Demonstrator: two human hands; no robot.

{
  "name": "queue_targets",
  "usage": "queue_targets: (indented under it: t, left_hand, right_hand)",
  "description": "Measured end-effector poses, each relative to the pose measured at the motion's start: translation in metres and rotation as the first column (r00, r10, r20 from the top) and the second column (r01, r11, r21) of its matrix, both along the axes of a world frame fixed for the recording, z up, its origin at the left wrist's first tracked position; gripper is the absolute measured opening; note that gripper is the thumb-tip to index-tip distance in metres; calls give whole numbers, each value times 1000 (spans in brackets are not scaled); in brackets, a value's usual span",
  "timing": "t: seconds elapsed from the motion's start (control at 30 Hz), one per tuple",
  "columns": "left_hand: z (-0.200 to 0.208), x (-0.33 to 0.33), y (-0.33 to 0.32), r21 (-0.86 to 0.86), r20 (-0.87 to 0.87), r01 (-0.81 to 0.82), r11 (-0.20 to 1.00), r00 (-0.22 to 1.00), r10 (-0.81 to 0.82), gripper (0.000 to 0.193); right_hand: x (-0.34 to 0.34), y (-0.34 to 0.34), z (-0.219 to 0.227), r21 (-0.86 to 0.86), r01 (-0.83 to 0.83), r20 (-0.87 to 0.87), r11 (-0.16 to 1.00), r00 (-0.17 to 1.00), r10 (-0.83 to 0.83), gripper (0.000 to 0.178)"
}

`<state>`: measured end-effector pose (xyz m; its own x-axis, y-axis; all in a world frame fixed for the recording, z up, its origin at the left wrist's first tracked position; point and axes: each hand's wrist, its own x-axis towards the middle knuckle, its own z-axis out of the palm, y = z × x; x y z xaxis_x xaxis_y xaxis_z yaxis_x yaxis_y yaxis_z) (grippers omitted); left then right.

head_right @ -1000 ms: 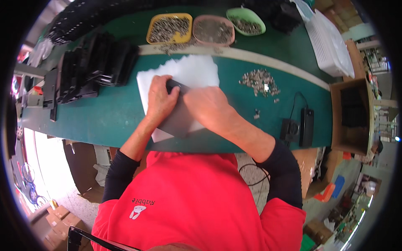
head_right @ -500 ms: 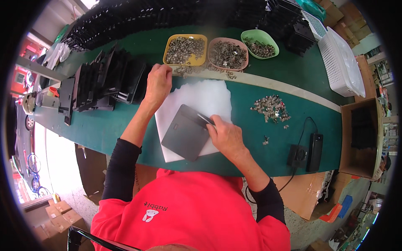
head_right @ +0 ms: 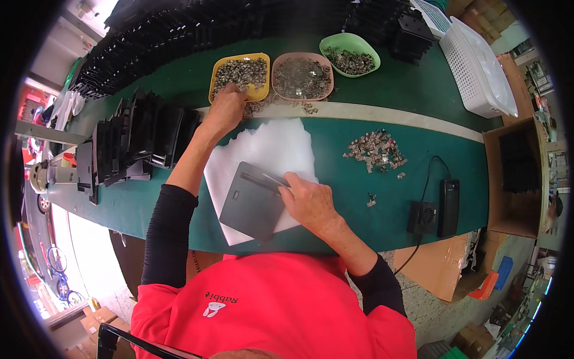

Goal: The person uses a small screwdriver to tighten screws on a black rectangular electronic device placed on a white foam pad. They repeatedly adjust the device's position and flip it over to access different screw locations, working methodically on the assembly.

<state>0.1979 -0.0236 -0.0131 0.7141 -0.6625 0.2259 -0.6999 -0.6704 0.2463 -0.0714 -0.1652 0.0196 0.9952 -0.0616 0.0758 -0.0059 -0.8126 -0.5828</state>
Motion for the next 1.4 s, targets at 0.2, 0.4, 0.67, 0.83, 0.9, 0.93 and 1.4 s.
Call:
queue_targets:
  t: [0.2, 0.4, 0.67, 0.83, 0.9, 0.93, 1.4]
  left_hand:
    - [17, 8, 4, -62, -174, -11, 998, 985, 1, 18]
    - [29, 16, 5, -273, -452, -262, 926, 884, 117, 18]
    - [25, -8, 20, -562, -497, -415, 716, 861, 109, 17]
    - [43, -81, 39, -621, -733, -460, 635, 628, -263, 18]
    - [45, -113, 53, -545, -825, -546, 636, 487, -288, 18]
    - [43, -125, 59, -517, -851, -588, 622, 431, -301, 18]
    - [41, -180, 80, -495, -856, -607, 621, 464, -229, 14]
  right_hand:
    - [0, 1, -4, 38, 26, 59, 999, 998, -28, 19]
    - [-2, 3, -4, 14, 53, 37, 999, 998, -53, 22]
    - [6, -5, -8, 169, 55, 18, 984, 998, -59, 23]
    - [8, -29, -12, 407, 130, -77, 904, 991, -108, 24]
    - [8, -30, -5, 479, 205, -189, 853, 974, -128, 24]
    - [7, -28, -2, 503, 268, -253, 821, 955, -157, 25]
    - [-8, -14, -1, 677, 285, -217, 678, 958, -186, 20]
